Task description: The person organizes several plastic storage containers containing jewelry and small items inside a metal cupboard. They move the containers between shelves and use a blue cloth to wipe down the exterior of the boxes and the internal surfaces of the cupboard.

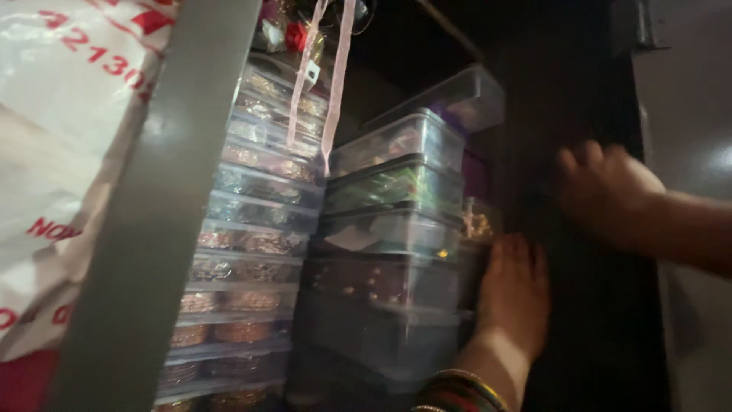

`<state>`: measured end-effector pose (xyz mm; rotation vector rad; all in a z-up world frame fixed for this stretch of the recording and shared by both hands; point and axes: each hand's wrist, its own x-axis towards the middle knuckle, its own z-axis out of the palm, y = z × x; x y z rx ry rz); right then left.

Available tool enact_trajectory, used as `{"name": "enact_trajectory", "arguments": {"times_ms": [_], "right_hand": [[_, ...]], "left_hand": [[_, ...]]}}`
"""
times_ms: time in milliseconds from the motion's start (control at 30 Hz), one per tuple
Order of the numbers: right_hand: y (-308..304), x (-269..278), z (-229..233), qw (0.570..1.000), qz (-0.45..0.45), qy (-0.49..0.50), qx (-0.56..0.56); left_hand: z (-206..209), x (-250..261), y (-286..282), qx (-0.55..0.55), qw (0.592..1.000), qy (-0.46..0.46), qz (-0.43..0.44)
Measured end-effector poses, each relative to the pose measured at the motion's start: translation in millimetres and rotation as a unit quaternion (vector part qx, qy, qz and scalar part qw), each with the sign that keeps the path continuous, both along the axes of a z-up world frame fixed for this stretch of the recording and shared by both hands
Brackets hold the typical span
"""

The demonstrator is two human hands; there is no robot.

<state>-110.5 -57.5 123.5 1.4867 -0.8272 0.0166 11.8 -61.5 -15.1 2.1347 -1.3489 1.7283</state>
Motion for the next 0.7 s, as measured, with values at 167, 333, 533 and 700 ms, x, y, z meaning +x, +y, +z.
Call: {"name": "enact_trajectory", "arguments": {"times_ms": [167, 333, 533, 700], "right_hand": [[-38.3, 8.1, -80.2, 0.979, 0.157, 0.029, 0.123], [-32.1, 2.5, -99.7, 0.982, 0.101, 0.085, 0.134], [-11.6, -10.2, -48.4, 0.994, 0.109, -0.002, 0.028], [-17.8, -6.3, -111.9, 0.986, 0.117, 0.055, 0.108]], "left_hand": [[-1.1, 1.8, 1.9, 0.093, 0.995, 0.016, 0.035], [-12.7, 9.7, -3.0, 0.015, 1.0, -0.013, 0.025], [-9.3, 3.3, 15.0, 0.075, 0.994, -0.035, 0.071], [-11.3, 2.1, 23.0, 0.066, 0.993, -0.046, 0.086]]}}
